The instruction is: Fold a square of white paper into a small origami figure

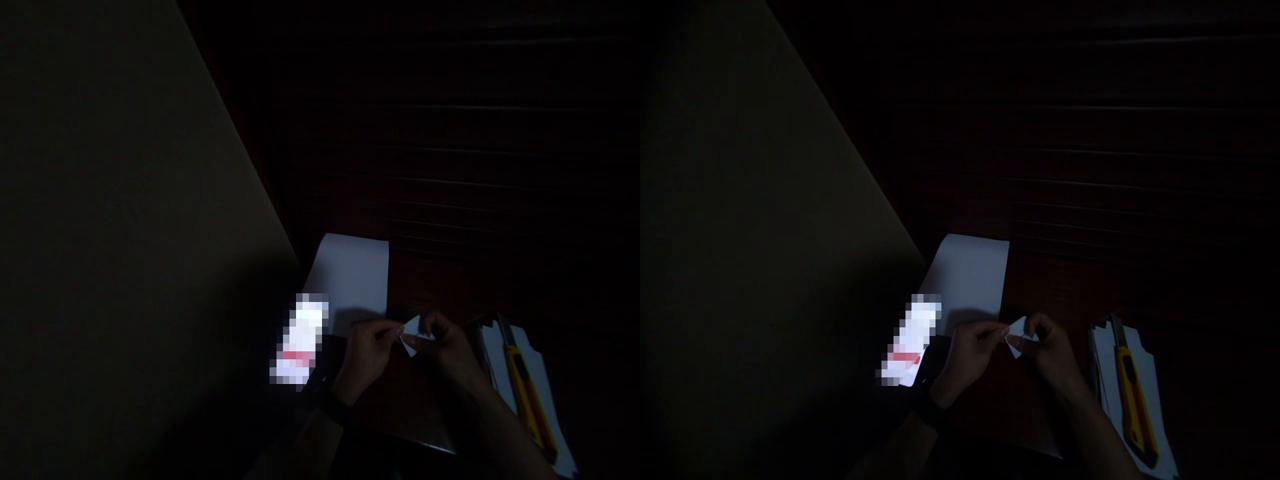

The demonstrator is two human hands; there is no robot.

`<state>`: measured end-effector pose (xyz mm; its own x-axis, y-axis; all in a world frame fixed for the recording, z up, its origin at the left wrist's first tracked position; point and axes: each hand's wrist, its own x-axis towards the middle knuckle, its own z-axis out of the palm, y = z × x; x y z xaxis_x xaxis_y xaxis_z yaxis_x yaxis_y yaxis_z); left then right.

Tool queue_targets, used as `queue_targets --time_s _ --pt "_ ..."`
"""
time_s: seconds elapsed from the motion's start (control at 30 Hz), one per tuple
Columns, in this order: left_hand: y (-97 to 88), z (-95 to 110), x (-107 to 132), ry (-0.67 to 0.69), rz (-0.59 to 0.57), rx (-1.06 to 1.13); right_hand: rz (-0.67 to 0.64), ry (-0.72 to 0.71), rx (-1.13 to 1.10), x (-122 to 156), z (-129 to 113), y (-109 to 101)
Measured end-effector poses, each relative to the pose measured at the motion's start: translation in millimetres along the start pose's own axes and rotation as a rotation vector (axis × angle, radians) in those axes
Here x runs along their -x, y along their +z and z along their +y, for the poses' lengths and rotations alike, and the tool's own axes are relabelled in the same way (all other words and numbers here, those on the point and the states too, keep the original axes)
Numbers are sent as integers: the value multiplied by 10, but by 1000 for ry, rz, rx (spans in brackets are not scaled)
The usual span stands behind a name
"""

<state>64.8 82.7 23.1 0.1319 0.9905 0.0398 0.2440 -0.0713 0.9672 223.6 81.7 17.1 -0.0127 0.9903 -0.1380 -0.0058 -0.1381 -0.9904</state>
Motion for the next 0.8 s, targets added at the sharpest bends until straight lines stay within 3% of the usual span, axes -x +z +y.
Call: queue_targets --time_s 0.17,0.27,0.43,0.8 --pt "-18 27 12 32 19 -80 -55 -48 67 -37 27 -5" --pt "-16 32 32 105 -52 -140 -111 -92 184 -43 8 -8" --pt "-13 61 60 186 -138 -190 -229 -22 259 -26 -37 -29" --pt "-34 118 81 233 -125 -228 -195 19 216 -35 -2 -44"
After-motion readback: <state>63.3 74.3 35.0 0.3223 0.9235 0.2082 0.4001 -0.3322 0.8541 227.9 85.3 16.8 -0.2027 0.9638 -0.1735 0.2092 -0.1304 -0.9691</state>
